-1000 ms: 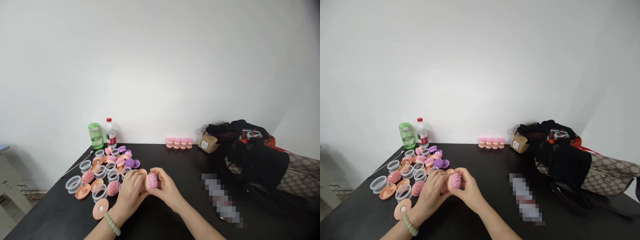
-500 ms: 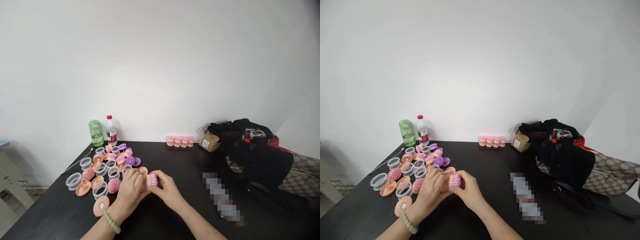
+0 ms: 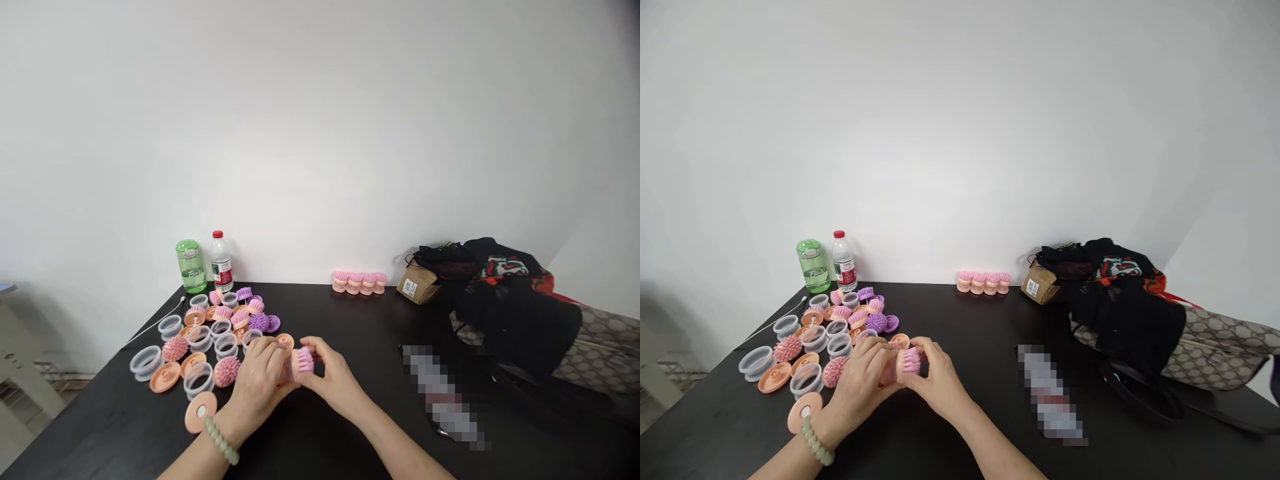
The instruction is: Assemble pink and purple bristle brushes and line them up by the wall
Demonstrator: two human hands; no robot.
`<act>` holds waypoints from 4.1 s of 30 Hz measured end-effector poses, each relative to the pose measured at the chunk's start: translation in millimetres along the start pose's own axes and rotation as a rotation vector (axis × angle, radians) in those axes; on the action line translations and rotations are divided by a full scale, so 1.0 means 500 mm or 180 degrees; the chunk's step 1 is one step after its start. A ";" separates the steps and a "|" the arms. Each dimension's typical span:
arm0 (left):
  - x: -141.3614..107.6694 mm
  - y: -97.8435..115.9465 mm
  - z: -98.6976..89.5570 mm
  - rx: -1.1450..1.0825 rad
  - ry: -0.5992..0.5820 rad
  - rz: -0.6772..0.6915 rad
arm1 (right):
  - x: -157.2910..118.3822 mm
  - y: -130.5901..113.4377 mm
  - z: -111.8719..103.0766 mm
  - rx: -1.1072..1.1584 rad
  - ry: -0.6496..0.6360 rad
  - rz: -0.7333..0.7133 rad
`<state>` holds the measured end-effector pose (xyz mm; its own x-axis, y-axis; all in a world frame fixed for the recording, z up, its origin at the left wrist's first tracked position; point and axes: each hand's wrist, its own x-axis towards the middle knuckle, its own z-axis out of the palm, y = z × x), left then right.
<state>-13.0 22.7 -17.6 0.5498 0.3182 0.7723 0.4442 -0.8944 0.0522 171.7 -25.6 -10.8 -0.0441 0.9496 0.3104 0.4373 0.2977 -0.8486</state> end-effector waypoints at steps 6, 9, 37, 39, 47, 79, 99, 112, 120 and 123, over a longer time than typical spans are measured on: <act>0.000 -0.001 0.001 0.0027 0.0009 -0.0014 | -0.004 -0.014 -0.007 0.0036 -0.0149 -0.0291; 0.003 0.002 -0.002 0.0050 0.0006 0.0030 | -0.005 -0.012 -0.005 0.0044 -0.0153 -0.0125; 0.004 0.007 -0.005 0.0078 -0.0262 0.0006 | -0.004 -0.013 -0.011 -0.0317 -0.0230 0.0103; 0.006 0.009 -0.006 0.0068 -0.0258 0.0006 | -0.003 -0.012 -0.012 -0.0400 -0.0204 0.0131; 0.016 0.018 -0.008 0.0017 -0.0242 -0.0193 | -0.002 -0.021 -0.032 -0.0383 -0.0315 -0.0724; 0.016 -0.013 -0.030 -0.2097 -0.0412 -0.1803 | 0.021 0.085 -0.027 -0.0862 0.0727 -0.0751; 0.027 -0.005 -0.039 -0.2234 -0.0815 -0.1950 | 0.006 0.029 -0.022 -0.0670 0.0237 -0.1814; 0.021 0.005 -0.034 -0.1589 -0.0701 -0.2179 | 0.002 0.019 -0.014 -0.1043 0.0428 -0.2475; 0.028 0.008 -0.033 -0.1579 -0.0814 -0.2222 | -0.009 0.006 -0.005 -0.1754 0.0887 -0.3048; 0.030 0.011 -0.034 -0.1678 -0.0791 -0.2190 | -0.010 -0.005 -0.006 -0.1949 0.1028 -0.3340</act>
<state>-14.6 17.1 4.9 0.4465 0.8404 0.3072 0.3831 -0.4898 0.7831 173.4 -31.1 -9.1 -0.4388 0.1902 0.8782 0.6730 0.7171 0.1810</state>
